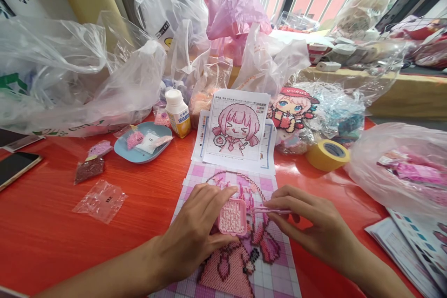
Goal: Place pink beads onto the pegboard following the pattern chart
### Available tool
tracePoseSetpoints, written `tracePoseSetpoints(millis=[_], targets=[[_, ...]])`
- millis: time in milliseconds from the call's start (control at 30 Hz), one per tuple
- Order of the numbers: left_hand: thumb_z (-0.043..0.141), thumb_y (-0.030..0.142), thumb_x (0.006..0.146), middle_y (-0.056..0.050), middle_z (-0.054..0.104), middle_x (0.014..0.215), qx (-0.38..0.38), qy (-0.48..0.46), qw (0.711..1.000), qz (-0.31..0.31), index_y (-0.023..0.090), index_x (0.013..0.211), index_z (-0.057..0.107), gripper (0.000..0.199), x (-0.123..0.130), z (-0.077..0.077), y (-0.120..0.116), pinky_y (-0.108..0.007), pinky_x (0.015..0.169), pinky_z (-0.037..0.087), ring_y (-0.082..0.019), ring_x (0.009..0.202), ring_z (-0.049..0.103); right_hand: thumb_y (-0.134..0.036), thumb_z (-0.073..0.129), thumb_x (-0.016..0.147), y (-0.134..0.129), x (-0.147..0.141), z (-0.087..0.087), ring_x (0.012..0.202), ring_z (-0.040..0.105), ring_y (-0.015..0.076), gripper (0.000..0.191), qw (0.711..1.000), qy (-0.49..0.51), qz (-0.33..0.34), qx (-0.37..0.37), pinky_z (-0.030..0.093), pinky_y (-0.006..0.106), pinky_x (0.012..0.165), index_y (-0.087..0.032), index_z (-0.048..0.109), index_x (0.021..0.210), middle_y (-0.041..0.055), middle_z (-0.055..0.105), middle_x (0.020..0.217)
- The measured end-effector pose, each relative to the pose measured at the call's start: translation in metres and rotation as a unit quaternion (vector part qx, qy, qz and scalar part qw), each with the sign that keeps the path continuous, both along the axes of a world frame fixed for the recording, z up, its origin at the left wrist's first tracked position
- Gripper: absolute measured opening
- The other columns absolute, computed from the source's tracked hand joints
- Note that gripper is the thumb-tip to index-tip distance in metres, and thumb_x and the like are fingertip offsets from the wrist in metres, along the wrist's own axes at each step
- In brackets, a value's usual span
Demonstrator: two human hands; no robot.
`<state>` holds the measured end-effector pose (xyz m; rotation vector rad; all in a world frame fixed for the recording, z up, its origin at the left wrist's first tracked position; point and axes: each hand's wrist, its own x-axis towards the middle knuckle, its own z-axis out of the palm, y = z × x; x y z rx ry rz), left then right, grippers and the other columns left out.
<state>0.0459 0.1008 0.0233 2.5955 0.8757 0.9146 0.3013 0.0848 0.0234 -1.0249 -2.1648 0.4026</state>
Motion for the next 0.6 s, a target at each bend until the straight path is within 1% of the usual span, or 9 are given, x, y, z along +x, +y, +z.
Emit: tracePoseSetpoints(millis=[100,233,500,600], targets=[[0.077,0.031,0.078,-0.014,0.069,0.112,-0.002,0.000,1.000,-0.001,0.013,0.137,0.038,0.073,-0.0004,0.0004,0.0000,-0.047,0.089,0.055,-0.030,0.104,0.064,-0.015,0.055,0.092,-0.0007,-0.0045,-0.0007,0.065,0.059,0.0084,0.015,1.000,0.008,0.010,0.017,0.048,0.019,0.051,-0.021,0.063,0.103,0.0025,0.063,0.085],[0.074,0.032,0.080,-0.014,0.069,0.113,-0.007,-0.003,1.000,-0.007,0.014,0.138,0.037,0.071,-0.0013,-0.0013,-0.0009,-0.046,0.089,0.054,-0.030,0.105,0.064,-0.014,0.052,0.093,-0.0015,-0.0079,-0.0035,0.067,0.060,0.0092,0.018,1.000,-0.014,0.012,0.021,0.049,0.020,0.052,-0.022,0.062,0.107,0.0030,0.063,0.087],[0.085,0.024,0.067,-0.012,0.069,0.113,-0.014,-0.005,1.000,-0.013,0.013,0.137,0.038,0.085,0.0003,-0.0011,-0.0005,-0.044,0.091,0.053,-0.029,0.105,0.064,-0.015,0.051,0.094,-0.0013,-0.0067,-0.0062,0.067,0.060,0.0087,0.018,0.999,-0.039,0.013,0.024,0.048,0.019,0.054,-0.020,0.063,0.106,0.0035,0.064,0.087],[0.086,0.022,0.065,-0.012,0.068,0.113,-0.013,-0.004,1.000,-0.015,0.012,0.136,0.039,0.086,0.0005,0.0000,-0.0007,-0.043,0.091,0.053,-0.029,0.105,0.064,-0.015,0.051,0.094,-0.0008,-0.0069,-0.0077,0.067,0.060,0.0090,0.018,0.998,-0.044,0.015,0.036,0.048,0.020,0.054,-0.020,0.063,0.107,0.0037,0.064,0.087]])
